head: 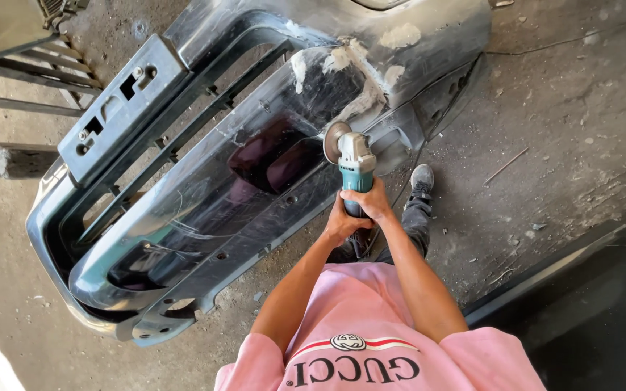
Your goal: Grinding and smoothing out repair filler on a car bumper using an angle grinder.
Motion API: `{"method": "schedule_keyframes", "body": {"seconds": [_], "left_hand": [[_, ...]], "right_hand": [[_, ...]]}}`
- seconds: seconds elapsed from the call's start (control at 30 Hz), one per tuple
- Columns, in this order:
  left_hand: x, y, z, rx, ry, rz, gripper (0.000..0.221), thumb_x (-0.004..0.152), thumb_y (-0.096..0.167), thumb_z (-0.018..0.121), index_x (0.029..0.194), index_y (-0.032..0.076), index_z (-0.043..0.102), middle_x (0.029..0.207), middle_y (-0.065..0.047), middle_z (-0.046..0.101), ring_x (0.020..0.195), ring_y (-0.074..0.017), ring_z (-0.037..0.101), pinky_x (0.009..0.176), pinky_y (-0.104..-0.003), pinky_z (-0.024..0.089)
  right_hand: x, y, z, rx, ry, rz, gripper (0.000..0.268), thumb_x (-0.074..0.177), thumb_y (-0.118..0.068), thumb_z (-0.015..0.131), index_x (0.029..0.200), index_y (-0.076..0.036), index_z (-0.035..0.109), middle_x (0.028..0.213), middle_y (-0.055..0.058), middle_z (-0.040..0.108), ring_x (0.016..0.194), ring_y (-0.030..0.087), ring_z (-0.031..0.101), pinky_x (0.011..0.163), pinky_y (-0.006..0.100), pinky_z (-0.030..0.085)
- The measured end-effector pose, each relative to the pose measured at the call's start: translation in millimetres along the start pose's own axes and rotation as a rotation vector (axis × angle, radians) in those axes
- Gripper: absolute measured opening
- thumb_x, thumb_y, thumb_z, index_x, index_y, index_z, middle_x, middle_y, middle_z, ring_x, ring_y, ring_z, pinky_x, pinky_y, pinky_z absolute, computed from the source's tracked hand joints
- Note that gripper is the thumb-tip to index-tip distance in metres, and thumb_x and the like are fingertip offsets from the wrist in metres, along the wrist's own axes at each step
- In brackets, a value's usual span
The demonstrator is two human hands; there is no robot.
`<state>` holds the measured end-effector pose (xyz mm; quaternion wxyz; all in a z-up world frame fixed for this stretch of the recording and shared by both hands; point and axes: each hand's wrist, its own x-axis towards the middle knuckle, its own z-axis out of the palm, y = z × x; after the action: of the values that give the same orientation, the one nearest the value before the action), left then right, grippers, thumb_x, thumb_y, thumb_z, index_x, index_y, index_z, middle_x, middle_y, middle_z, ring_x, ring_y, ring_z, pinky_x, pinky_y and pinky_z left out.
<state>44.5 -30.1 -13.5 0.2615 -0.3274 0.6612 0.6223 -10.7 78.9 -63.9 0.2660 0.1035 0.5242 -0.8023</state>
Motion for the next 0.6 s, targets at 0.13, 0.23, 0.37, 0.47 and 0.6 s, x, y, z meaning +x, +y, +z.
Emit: {"method": "schedule_keyframes", "body": {"seconds": [0.13, 0.23, 0.37, 0.47, 0.6], "left_hand": [[-4.7, -8.0, -2.4, -0.008, 0.013, 0.045, 0.102, 0.05, 0.001, 0.089, 0.137, 0.012, 0.037, 0.112, -0.009, 0.063, 0.1, -0.0218, 0.065, 0.088, -0.039, 0.058], [-18.5, -14.2, -3.9, -0.037, 0.018, 0.118, 0.1, 0.052, -0.001, 0.089, 0.138, 0.009, 0.039, 0.115, -0.009, 0.062, 0.105, -0.0224, 0.065, 0.092, -0.039, 0.058], [-23.3, -14.3, -1.4, -0.124, 0.025, 0.042, 0.095, 0.052, 0.0, 0.087, 0.135, 0.007, 0.04, 0.111, -0.011, 0.062, 0.101, -0.0254, 0.067, 0.088, -0.042, 0.06], [-16.5, -7.6, 0.8, -0.115, 0.03, 0.057, 0.094, 0.052, -0.001, 0.087, 0.133, 0.006, 0.04, 0.111, -0.011, 0.062, 0.102, -0.026, 0.066, 0.089, -0.043, 0.06], [-13.7, 7.3, 6.9, -0.034, 0.046, 0.061, 0.098, 0.05, 0.002, 0.087, 0.135, 0.009, 0.04, 0.112, -0.009, 0.062, 0.102, -0.0237, 0.065, 0.089, -0.04, 0.058]], "right_hand": [[-3.8, -4.8, 4.7, -0.051, -0.053, 0.032, 0.038, 0.069, -0.018, 0.088, 0.1, -0.001, 0.073, 0.093, 0.006, 0.074, 0.08, 0.015, 0.07, 0.077, 0.033, 0.058], [-12.5, 1.4, 10.6, -0.05, -0.096, 0.024, 0.041, 0.067, -0.02, 0.089, 0.101, -0.001, 0.074, 0.093, 0.006, 0.075, 0.082, 0.014, 0.07, 0.079, 0.032, 0.058], [-18.0, -6.9, 12.4, -0.025, -0.086, 0.05, 0.047, 0.065, -0.021, 0.089, 0.104, -0.003, 0.07, 0.094, 0.004, 0.073, 0.082, 0.013, 0.069, 0.079, 0.032, 0.058], [-10.7, -9.8, 8.2, -0.047, -0.1, 0.059, 0.046, 0.067, -0.021, 0.089, 0.104, -0.002, 0.071, 0.094, 0.005, 0.074, 0.083, 0.014, 0.069, 0.08, 0.032, 0.058], [-4.0, -2.3, -1.9, 0.006, -0.064, 0.064, 0.04, 0.068, -0.017, 0.088, 0.102, -0.001, 0.072, 0.094, 0.006, 0.075, 0.082, 0.014, 0.07, 0.079, 0.032, 0.058]]}}
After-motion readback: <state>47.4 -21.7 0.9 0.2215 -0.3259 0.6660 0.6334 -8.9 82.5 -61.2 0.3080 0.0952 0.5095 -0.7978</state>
